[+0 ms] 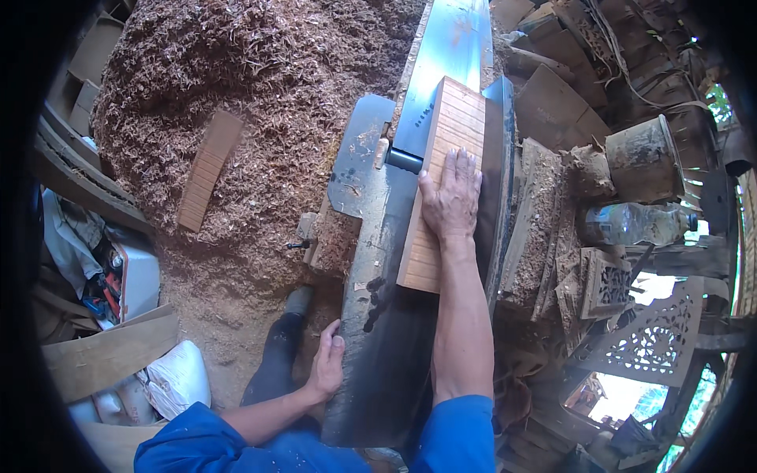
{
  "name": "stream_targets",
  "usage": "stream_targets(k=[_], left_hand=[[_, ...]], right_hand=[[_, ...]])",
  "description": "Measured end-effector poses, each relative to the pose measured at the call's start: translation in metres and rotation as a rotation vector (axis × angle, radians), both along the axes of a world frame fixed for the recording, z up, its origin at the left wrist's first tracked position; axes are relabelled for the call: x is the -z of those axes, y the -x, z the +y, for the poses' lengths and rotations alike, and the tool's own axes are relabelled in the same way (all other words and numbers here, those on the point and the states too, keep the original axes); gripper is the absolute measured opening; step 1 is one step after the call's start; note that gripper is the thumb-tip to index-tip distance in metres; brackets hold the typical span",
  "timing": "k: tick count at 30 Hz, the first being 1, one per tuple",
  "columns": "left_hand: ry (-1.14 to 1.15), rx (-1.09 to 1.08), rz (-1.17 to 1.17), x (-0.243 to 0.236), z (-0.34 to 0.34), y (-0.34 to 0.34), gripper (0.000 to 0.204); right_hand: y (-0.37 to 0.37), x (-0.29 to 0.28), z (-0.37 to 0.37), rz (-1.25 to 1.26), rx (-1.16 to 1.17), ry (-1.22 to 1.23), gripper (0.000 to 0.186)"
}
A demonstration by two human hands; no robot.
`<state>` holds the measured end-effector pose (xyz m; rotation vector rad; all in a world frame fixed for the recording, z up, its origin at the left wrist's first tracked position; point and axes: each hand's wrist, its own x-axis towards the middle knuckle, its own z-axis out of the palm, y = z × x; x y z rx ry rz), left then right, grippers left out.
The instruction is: The person measures wood boards with a tape measure, cuts them using a table saw, and then passes the boards over a jointer-planer machine to smooth the surfaces.
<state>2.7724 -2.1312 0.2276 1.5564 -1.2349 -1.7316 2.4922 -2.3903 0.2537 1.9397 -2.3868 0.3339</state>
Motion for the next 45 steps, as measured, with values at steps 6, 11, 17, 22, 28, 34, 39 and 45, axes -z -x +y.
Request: stream_targets(k=[6, 11, 17, 22, 28, 34, 39, 45], left_hand=[[-0.009, 0.004, 0.026, 0.000, 0.000, 0.000, 0.065], [-0.026, -0.003, 0.062, -0.004, -0.003, -0.001, 0.066], [-0.011, 0.003, 0.063, 0.000, -0.001, -0.001, 0.067], [-0.037, 0.002, 0.076, -0.002, -0.002, 0.000, 0.067], [-0.015, -0.001, 0.103, 0.003, -0.001, -0.001, 0.067], [-0.042, 0.009, 0.100, 0.003, -0.001, -0.001, 0.067], [-0.067, 0.029, 0.101, 0.005, 0.000, 0.000, 0.070], [-0.083, 0.030, 0.119, 0.003, -0.001, -0.002, 0.072]], right_hand=[[0.009, 0.001, -0.019, -0.009, -0.001, 0.014, 0.079], [0.011, -0.003, -0.033, -0.009, -0.001, 0.001, 0.078], [0.017, -0.001, -0.049, -0.013, 0.004, 0.006, 0.078], [0.025, -0.001, -0.065, -0.011, -0.004, 0.003, 0.078], [0.030, 0.001, -0.080, 0.000, -0.013, 0.020, 0.078], [0.032, -0.001, -0.091, 0.018, -0.017, 0.019, 0.079], [0.044, 0.004, -0.100, 0.013, -0.023, 0.060, 0.079], [0.042, -0.001, -0.116, 0.017, -0.036, 0.068, 0.078]])
